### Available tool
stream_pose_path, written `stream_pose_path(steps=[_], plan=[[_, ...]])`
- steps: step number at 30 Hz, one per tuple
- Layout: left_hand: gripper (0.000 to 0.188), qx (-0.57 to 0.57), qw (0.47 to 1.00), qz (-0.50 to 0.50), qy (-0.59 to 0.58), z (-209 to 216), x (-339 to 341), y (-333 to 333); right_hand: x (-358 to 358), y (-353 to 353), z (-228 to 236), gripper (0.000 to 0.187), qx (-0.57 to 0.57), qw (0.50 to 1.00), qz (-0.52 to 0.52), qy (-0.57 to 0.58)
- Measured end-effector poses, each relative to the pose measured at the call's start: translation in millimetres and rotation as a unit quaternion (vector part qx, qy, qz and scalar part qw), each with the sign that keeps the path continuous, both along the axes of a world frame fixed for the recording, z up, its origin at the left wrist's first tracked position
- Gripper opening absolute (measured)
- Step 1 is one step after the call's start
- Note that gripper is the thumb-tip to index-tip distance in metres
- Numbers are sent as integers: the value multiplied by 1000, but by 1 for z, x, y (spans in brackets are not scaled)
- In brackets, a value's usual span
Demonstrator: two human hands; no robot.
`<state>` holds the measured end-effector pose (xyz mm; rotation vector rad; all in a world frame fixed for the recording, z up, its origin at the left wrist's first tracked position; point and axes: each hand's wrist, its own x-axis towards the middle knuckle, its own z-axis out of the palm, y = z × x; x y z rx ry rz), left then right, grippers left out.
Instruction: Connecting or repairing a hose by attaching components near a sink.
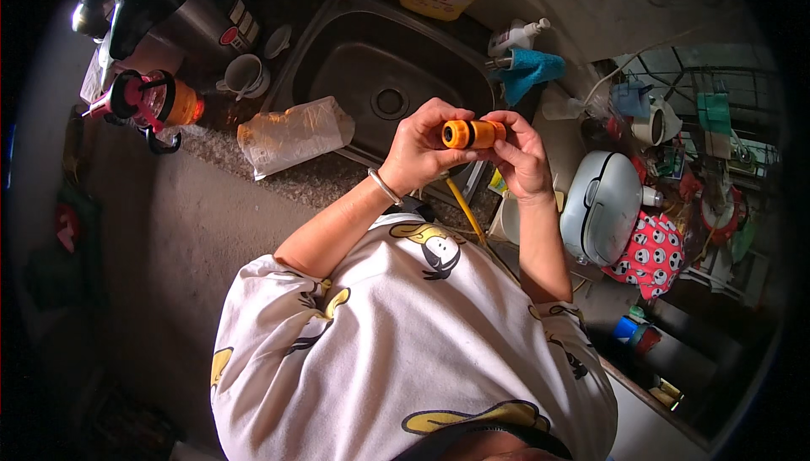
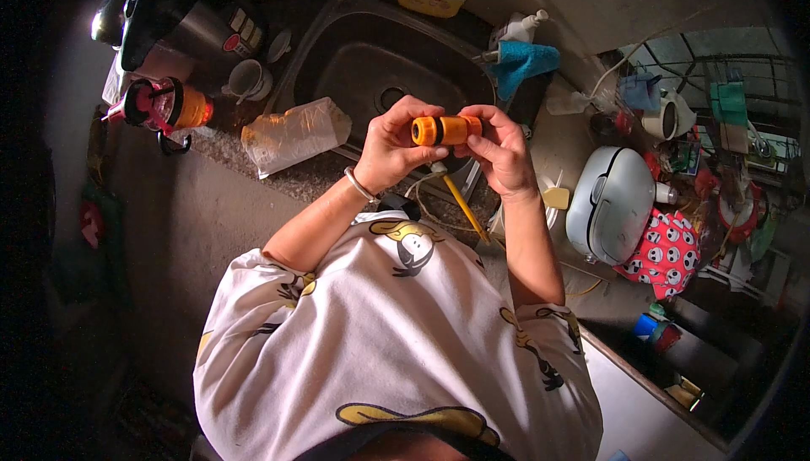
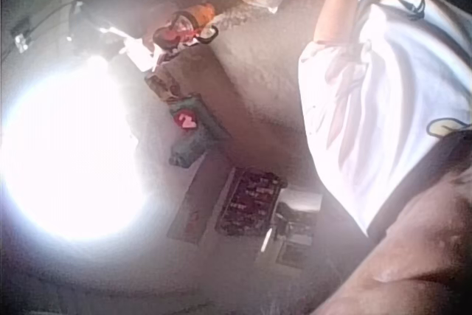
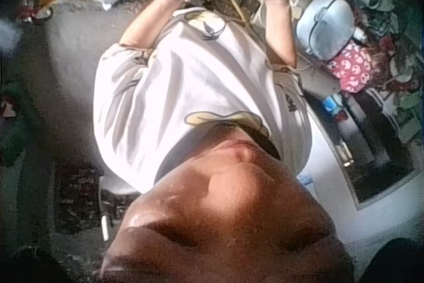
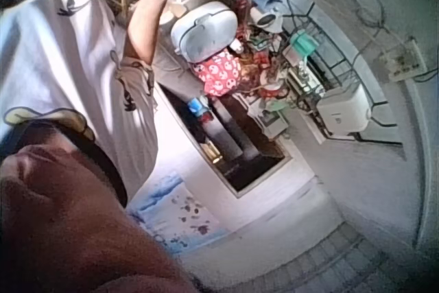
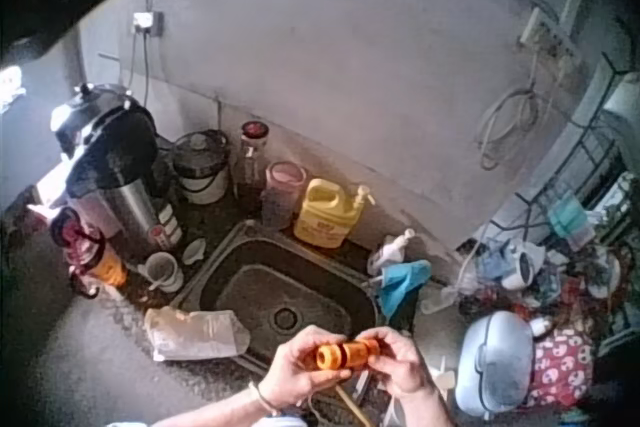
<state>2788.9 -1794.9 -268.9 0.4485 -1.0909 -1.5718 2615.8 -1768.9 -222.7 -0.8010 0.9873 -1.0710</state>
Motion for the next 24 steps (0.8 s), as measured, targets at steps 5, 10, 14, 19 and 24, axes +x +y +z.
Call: stream_pose_path(steps=[5,10,14,19,24], plan=[[43,-54,993,24,-98,1,-1,4,1,-1,-14,29,-95,994,-16,-53],[43,-35,993,22,-109,-2,-1,4,-11,0,-14,27,43,992,8,-117],[40,53,998,-7,-40,0,0,3,5,5,-11,27,0,997,-70,21],[36,249,957,-88,117,-13,5,0,26,3,4,30,-134,982,-71,108],[34,243,957,-99,121,-18,5,1,20,-1,2,25,120,981,-62,142]])
